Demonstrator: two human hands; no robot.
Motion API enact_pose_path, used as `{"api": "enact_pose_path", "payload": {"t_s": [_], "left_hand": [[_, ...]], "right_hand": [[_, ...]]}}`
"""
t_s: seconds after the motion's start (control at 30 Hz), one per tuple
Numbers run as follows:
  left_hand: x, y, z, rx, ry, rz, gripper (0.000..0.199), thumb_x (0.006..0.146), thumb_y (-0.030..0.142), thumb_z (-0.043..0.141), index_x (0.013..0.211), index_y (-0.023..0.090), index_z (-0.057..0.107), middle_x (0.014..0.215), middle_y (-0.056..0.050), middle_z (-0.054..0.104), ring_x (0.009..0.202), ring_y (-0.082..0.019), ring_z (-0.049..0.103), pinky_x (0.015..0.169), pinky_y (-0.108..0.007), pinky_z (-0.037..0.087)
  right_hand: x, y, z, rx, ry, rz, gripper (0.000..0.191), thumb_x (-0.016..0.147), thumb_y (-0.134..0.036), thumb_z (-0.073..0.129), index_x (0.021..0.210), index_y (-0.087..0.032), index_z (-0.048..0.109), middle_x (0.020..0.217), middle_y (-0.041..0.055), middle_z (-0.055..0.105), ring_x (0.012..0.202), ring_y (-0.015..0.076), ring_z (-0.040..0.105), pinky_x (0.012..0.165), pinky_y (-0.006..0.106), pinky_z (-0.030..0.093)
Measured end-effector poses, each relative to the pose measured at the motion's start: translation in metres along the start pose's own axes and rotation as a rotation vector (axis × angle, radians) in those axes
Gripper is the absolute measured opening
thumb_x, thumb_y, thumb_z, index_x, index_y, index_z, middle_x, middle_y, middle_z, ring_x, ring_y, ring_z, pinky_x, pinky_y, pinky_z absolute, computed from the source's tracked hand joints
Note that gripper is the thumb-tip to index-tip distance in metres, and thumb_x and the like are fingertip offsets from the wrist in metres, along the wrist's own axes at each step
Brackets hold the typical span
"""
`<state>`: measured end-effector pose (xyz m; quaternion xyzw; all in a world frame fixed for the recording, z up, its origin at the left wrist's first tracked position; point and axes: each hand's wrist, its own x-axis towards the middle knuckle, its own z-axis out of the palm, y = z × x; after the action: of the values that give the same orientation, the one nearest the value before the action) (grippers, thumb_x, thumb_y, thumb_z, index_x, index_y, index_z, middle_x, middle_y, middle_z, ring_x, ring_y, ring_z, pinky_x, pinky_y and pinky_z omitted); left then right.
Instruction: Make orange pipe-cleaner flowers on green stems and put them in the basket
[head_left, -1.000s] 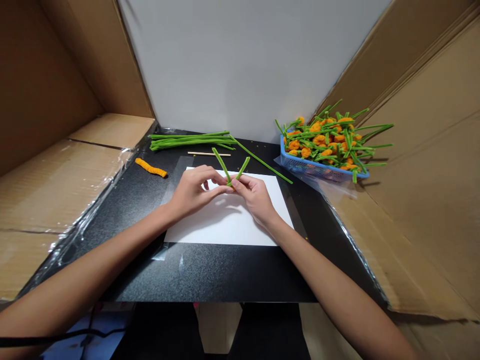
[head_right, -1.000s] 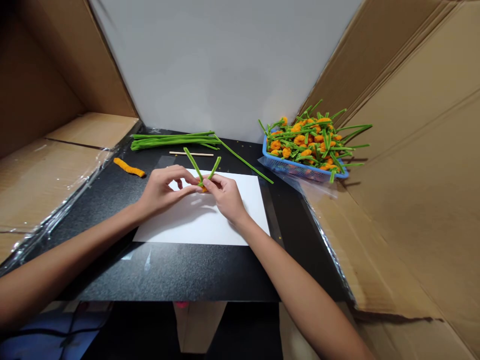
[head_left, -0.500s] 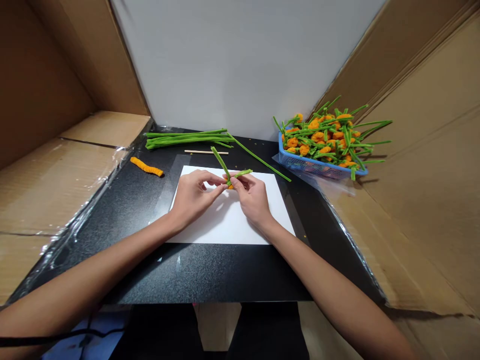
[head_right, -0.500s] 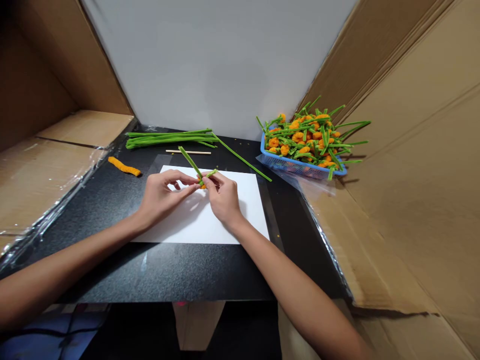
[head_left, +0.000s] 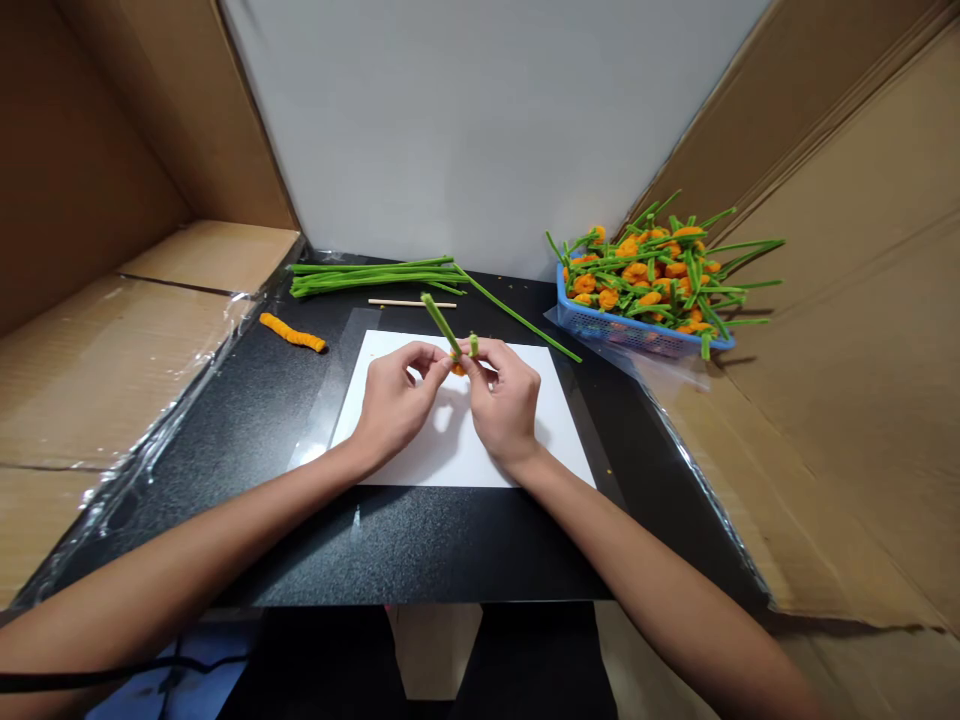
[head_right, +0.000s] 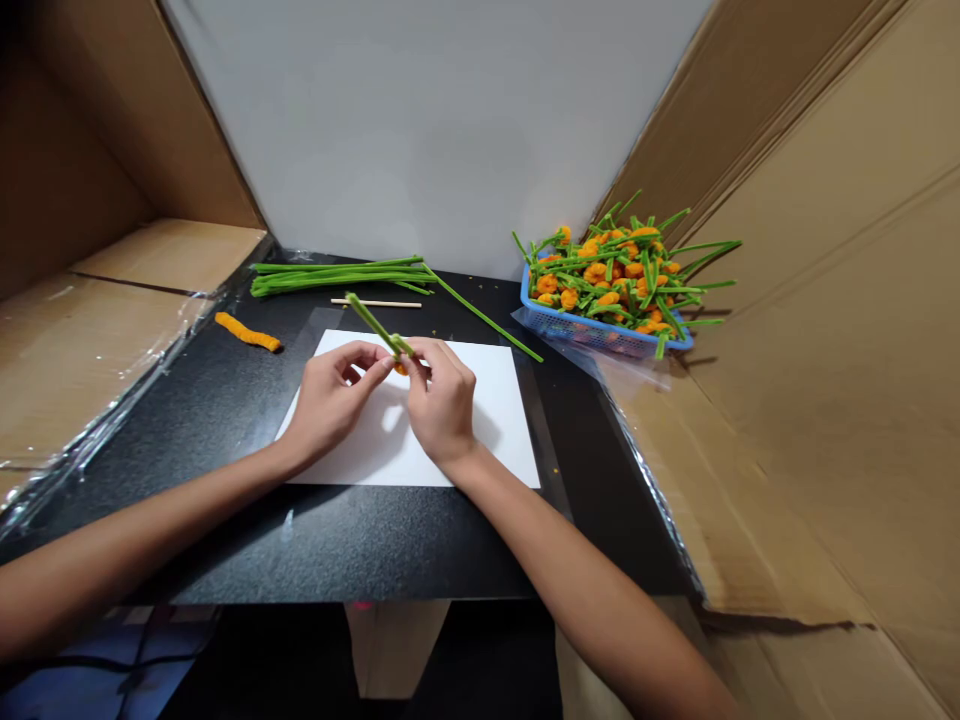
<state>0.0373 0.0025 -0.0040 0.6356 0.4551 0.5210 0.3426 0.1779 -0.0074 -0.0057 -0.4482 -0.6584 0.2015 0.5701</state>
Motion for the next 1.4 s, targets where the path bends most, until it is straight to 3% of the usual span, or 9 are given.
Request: {"api": "enact_pose_path", "payload": {"t_s": [0.2,0.33,0.47,0.57,0.67,0.9,1.13,1.27,1.4], "left_hand": [[0.001,0.018,0.002,-0.561,-0.034,-0.643,0.008,0.066,0.021,0.072,0.069,0.015,0.067,0.065,-0.002,0.059,0.054,-0.009,0.048,0.043,-0.019,0.030],[0.001,0.030,-0.002,-0.745,-0.042,-0.823,0.018,0.062,0.019,0.071,0.079,0.015,0.067,0.071,-0.001,0.060,0.055,-0.007,0.050,0.045,-0.017,0.034],[0.002,0.022,-0.001,-0.703,-0.057,-0.752,0.021,0.062,0.026,0.079,0.074,0.014,0.066,0.066,0.002,0.055,0.054,-0.006,0.045,0.044,-0.017,0.029],[0.005,0.010,0.000,-0.505,-0.038,-0.529,0.026,0.066,0.033,0.081,0.073,0.013,0.067,0.067,0.000,0.057,0.057,-0.007,0.046,0.046,-0.018,0.030],[0.009,0.003,0.000,-0.416,-0.037,-0.381,0.033,0.065,0.032,0.083,0.089,0.014,0.069,0.080,-0.005,0.068,0.072,-0.014,0.060,0.053,-0.021,0.041],[0.008,0.004,0.001,-0.524,-0.050,-0.410,0.041,0.059,0.021,0.087,0.095,0.013,0.068,0.084,-0.005,0.071,0.076,-0.017,0.067,0.072,-0.031,0.052],[0.008,0.002,-0.002,-0.729,-0.027,-0.596,0.037,0.061,0.009,0.085,0.093,0.010,0.068,0.082,-0.009,0.075,0.077,-0.017,0.071,0.081,-0.032,0.053],[0.011,0.001,-0.004,-0.731,-0.036,-0.620,0.032,0.061,0.007,0.084,0.089,0.010,0.069,0.079,-0.008,0.075,0.075,-0.015,0.071,0.075,-0.027,0.051],[0.011,0.001,-0.004,-0.715,-0.039,-0.627,0.031,0.061,0.010,0.084,0.089,0.011,0.072,0.081,-0.008,0.075,0.079,-0.016,0.071,0.076,-0.027,0.052]], "right_hand": [[-0.001,0.003,-0.004,-0.250,-0.027,-0.394,0.027,0.098,-0.014,0.046,0.102,-0.022,0.071,0.110,0.0108,0.073,0.106,0.0225,0.070,0.095,0.038,0.057],[0.001,0.008,-0.005,-0.296,-0.012,-0.557,0.030,0.097,-0.006,0.044,0.107,-0.018,0.070,0.111,0.0121,0.074,0.105,0.0211,0.071,0.092,0.036,0.059],[0.004,0.007,-0.004,-0.175,-0.014,-0.491,0.022,0.097,-0.009,0.050,0.101,-0.018,0.070,0.105,0.0111,0.074,0.100,0.0196,0.070,0.087,0.034,0.059],[0.006,0.008,-0.002,-0.009,-0.024,-0.221,0.014,0.096,-0.017,0.057,0.097,-0.020,0.071,0.101,0.0080,0.073,0.093,0.0188,0.070,0.075,0.030,0.060],[0.007,0.011,-0.001,0.164,-0.073,0.039,0.012,0.094,-0.023,0.061,0.097,-0.021,0.072,0.098,0.0058,0.074,0.089,0.0180,0.071,0.075,0.030,0.059],[0.012,0.010,0.000,0.441,-0.115,0.232,0.015,0.089,-0.030,0.068,0.101,-0.023,0.063,0.102,0.0039,0.076,0.097,0.0183,0.072,0.086,0.033,0.058],[0.013,0.013,0.000,0.556,-0.177,0.340,0.020,0.087,-0.040,0.071,0.089,-0.022,0.064,0.106,0.0059,0.077,0.091,0.0194,0.072,0.088,0.037,0.058],[0.014,0.015,-0.001,0.530,-0.183,0.316,0.015,0.085,-0.036,0.073,0.089,-0.022,0.071,0.108,0.0062,0.076,0.101,0.0208,0.070,0.096,0.039,0.053],[0.014,0.014,-0.003,0.356,-0.066,0.291,0.012,0.083,-0.032,0.074,0.089,-0.022,0.075,0.106,0.0065,0.072,0.100,0.0207,0.067,0.081,0.032,0.053]]}}
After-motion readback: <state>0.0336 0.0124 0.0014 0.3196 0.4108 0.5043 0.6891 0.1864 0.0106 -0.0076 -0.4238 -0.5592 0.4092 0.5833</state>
